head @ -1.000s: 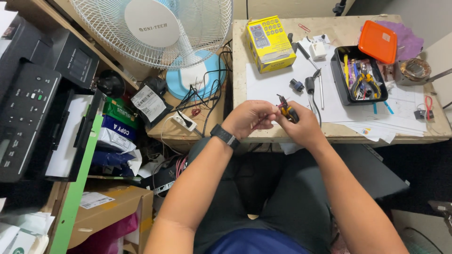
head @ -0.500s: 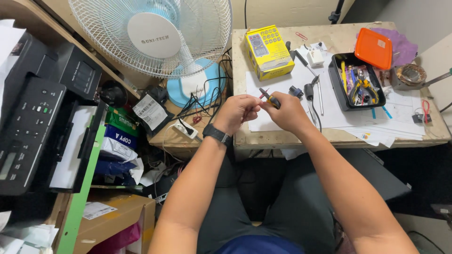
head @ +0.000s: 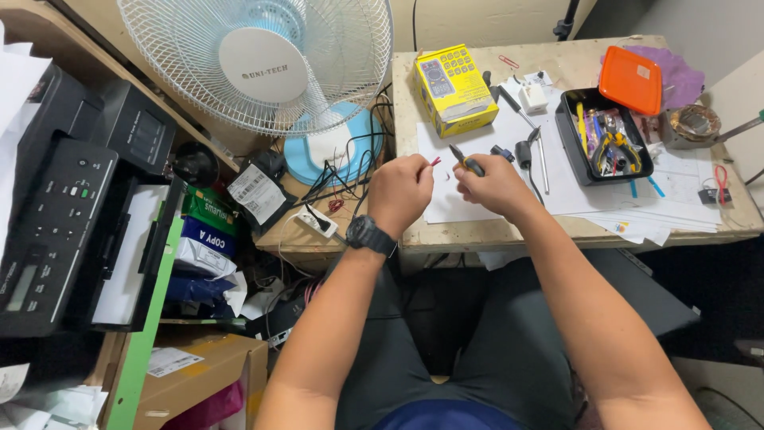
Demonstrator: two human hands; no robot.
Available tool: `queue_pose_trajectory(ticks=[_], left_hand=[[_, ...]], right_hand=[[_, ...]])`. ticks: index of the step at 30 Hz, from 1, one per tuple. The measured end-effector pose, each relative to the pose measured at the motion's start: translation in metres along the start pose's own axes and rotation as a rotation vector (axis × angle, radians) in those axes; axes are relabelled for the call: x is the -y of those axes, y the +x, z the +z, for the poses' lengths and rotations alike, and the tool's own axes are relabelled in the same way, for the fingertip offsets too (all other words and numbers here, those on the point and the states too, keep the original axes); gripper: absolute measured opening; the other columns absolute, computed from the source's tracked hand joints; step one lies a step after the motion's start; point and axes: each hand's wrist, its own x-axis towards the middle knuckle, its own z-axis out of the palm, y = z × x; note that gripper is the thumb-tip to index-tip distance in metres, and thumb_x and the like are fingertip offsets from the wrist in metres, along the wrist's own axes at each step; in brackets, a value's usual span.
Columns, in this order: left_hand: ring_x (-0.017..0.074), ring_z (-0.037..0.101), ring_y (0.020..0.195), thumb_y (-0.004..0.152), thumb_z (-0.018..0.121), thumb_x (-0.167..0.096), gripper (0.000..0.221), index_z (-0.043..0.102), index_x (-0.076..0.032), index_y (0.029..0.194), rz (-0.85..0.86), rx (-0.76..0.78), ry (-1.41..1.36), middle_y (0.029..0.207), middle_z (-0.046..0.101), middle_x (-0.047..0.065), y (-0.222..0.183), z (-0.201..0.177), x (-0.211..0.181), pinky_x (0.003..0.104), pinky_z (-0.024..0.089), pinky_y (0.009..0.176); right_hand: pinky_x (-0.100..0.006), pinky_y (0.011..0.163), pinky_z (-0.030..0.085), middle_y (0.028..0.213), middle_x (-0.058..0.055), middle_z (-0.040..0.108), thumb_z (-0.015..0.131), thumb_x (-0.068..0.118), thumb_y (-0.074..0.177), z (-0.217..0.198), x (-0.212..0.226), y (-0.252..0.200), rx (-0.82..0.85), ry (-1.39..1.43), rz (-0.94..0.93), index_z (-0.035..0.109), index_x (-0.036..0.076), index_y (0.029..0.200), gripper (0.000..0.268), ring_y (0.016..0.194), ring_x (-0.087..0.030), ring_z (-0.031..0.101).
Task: Stripping insulation from electrical wires and twisting the copper strands
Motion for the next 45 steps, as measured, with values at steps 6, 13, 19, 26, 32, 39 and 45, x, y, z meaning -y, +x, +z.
queue_pose_trajectory(ticks=[6, 13, 19, 26, 32, 39, 45], left_hand=[[0.015, 0.076, 0.067, 0.106, 0.079, -0.019, 0.015, 0.087, -0.007, 0.104, -0.347, 0.029, -0.869, 0.066, 0.077, 0.008, -0.039, -0.016, -0.037, 0.03, 0.065, 0.067], [0.0224, 0.085, 0.068, 0.107, 0.085, -0.014, 0.017, 0.089, -0.004, 0.119, -0.415, 0.211, -0.969, 0.07, 0.08, 0.016, -0.101, 0.014, -0.05, 0.033, 0.07, 0.062], [0.0294, 0.088, 0.078, 0.104, 0.087, -0.011, 0.022, 0.089, 0.003, 0.12, -0.667, 0.172, -1.211, 0.084, 0.082, 0.02, -0.103, 0.011, -0.08, 0.043, 0.078, 0.071], [0.0212, 0.081, 0.065, 0.104, 0.088, -0.021, 0.028, 0.088, 0.001, 0.122, -0.647, 0.048, -0.949, 0.073, 0.073, 0.011, -0.068, 0.031, -0.021, 0.033, 0.071, 0.063], [0.0218, 0.082, 0.071, 0.095, 0.091, -0.039, 0.025, 0.093, -0.02, 0.112, -0.446, 0.159, -0.372, 0.072, 0.08, 0.004, -0.02, 0.058, 0.017, 0.036, 0.066, 0.067], [0.0366, 0.086, 0.11, 0.104, 0.078, -0.053, 0.039, 0.09, -0.026, 0.13, -0.168, 0.354, 0.103, 0.107, 0.09, 0.004, -0.006, 0.062, -0.008, 0.054, 0.068, 0.099], [0.0274, 0.084, 0.095, 0.117, 0.067, -0.046, 0.036, 0.091, -0.02, 0.117, -0.315, 0.26, -0.608, 0.088, 0.086, 0.01, -0.064, -0.001, -0.084, 0.049, 0.066, 0.096]], right_hand=[[-0.038, 0.074, 0.068, 0.089, -0.017, 0.082, 0.083, 0.017, 0.104, -0.008, -0.006, -0.043, -0.177, 0.204, -0.196, 0.083, 0.006, 0.13, 0.028, 0.08, -0.024, 0.08], [-0.029, 0.081, 0.063, 0.102, -0.013, 0.082, 0.089, 0.004, 0.1, 0.018, -0.009, -0.123, -0.241, 0.481, -0.315, 0.079, 0.001, 0.132, 0.034, 0.088, -0.015, 0.076], [-0.026, 0.07, 0.062, 0.095, -0.011, 0.082, 0.087, 0.0, 0.101, 0.008, -0.027, -0.131, -0.309, 0.451, -0.314, 0.081, 0.002, 0.128, 0.028, 0.079, -0.012, 0.075], [-0.033, 0.079, 0.069, 0.099, -0.014, 0.078, 0.081, -0.006, 0.103, -0.013, -0.063, -0.125, -0.489, 0.65, -0.341, 0.075, -0.002, 0.13, 0.028, 0.084, -0.022, 0.081], [-0.037, 0.08, 0.071, 0.099, -0.017, 0.075, 0.079, -0.009, 0.106, -0.023, -0.077, -0.123, -0.544, 0.736, -0.35, 0.072, -0.005, 0.131, 0.027, 0.086, -0.025, 0.081], [-0.044, 0.081, 0.073, 0.101, -0.02, 0.073, 0.078, -0.01, 0.106, -0.033, -0.092, -0.123, -0.539, 0.79, -0.305, 0.072, -0.007, 0.133, 0.028, 0.09, -0.03, 0.082], [-0.046, 0.082, 0.075, 0.101, -0.02, 0.073, 0.075, -0.008, 0.106, -0.039, -0.098, -0.128, -0.444, 1.028, -0.244, 0.07, -0.003, 0.137, 0.031, 0.091, -0.032, 0.083]])
